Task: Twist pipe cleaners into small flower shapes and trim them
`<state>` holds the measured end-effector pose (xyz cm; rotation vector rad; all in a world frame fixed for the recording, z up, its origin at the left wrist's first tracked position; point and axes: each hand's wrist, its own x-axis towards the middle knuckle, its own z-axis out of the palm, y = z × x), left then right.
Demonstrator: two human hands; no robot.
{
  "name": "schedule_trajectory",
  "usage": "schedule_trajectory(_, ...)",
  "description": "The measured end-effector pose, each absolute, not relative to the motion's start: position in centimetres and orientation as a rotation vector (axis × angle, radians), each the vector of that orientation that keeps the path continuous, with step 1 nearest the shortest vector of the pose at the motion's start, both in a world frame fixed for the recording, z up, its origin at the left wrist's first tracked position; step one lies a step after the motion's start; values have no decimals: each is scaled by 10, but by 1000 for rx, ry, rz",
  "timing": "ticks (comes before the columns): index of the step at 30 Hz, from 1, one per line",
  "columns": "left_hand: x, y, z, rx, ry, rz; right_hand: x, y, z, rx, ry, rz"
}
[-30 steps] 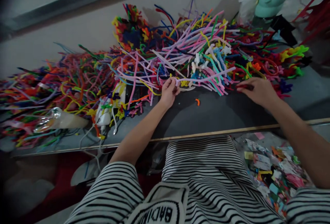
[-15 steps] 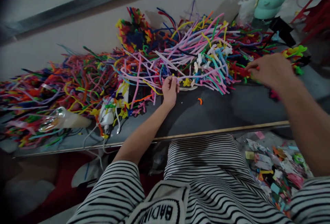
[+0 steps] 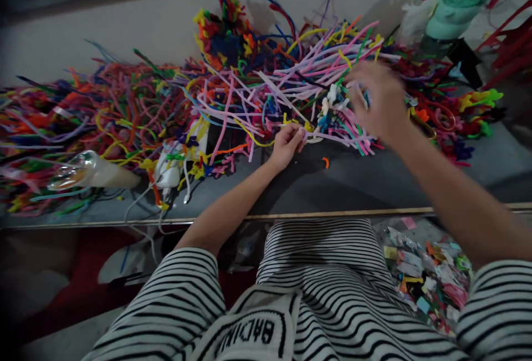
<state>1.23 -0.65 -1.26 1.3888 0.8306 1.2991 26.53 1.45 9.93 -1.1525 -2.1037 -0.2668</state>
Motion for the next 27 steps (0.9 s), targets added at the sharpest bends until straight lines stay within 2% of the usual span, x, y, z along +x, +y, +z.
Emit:
schedule_trajectory(6, 11, -8, -10, 1373, 867, 1351, 186, -39, 36, -1232, -2316, -97)
schedule_trajectory(18, 16, -6, -15, 1422, 913, 1398, 192, -22, -5, -1184, -2181, -234)
schedule_trajectory(27, 12, -7, -23, 1578, 1142, 1538, 211, -3, -11, -1121, -2038, -404)
